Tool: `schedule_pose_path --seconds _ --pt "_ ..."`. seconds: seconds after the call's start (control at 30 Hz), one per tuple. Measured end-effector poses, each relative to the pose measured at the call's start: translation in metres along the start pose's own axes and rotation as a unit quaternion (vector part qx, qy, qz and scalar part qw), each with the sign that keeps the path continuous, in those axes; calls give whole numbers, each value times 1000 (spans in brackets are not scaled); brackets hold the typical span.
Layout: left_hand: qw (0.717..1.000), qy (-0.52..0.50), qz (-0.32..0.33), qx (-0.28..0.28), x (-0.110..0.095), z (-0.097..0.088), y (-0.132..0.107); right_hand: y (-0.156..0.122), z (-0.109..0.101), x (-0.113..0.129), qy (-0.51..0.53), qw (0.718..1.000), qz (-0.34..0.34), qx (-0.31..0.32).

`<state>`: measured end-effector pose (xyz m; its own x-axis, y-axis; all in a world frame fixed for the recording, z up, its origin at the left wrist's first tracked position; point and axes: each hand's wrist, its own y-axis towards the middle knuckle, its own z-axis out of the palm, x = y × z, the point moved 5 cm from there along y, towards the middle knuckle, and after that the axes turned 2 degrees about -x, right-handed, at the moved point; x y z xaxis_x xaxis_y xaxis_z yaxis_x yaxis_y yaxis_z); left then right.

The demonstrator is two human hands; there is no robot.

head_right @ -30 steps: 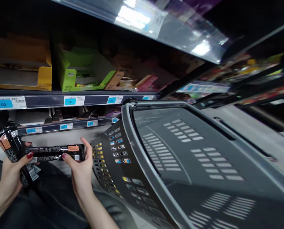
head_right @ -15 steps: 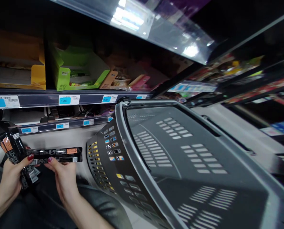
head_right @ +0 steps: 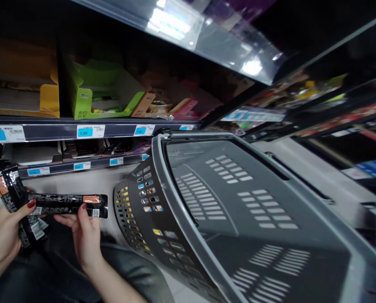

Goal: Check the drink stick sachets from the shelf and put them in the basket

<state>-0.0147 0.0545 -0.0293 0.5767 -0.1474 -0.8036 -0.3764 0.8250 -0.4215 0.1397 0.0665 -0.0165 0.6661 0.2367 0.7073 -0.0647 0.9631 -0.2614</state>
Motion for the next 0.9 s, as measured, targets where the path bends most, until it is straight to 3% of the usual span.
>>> schedule_pose_path --seconds 0.27,0.47,0.9 --pt "1000 -11 -10 2 -4 -1 0 -2 1 2 11 999 20 45" --pt "998 -28 -60 3 1 -1 2 -2 5 8 -7 996 39 80" --pt "996 -45 -83 2 2 0 3 -1 0 7 -8 999 25 43"
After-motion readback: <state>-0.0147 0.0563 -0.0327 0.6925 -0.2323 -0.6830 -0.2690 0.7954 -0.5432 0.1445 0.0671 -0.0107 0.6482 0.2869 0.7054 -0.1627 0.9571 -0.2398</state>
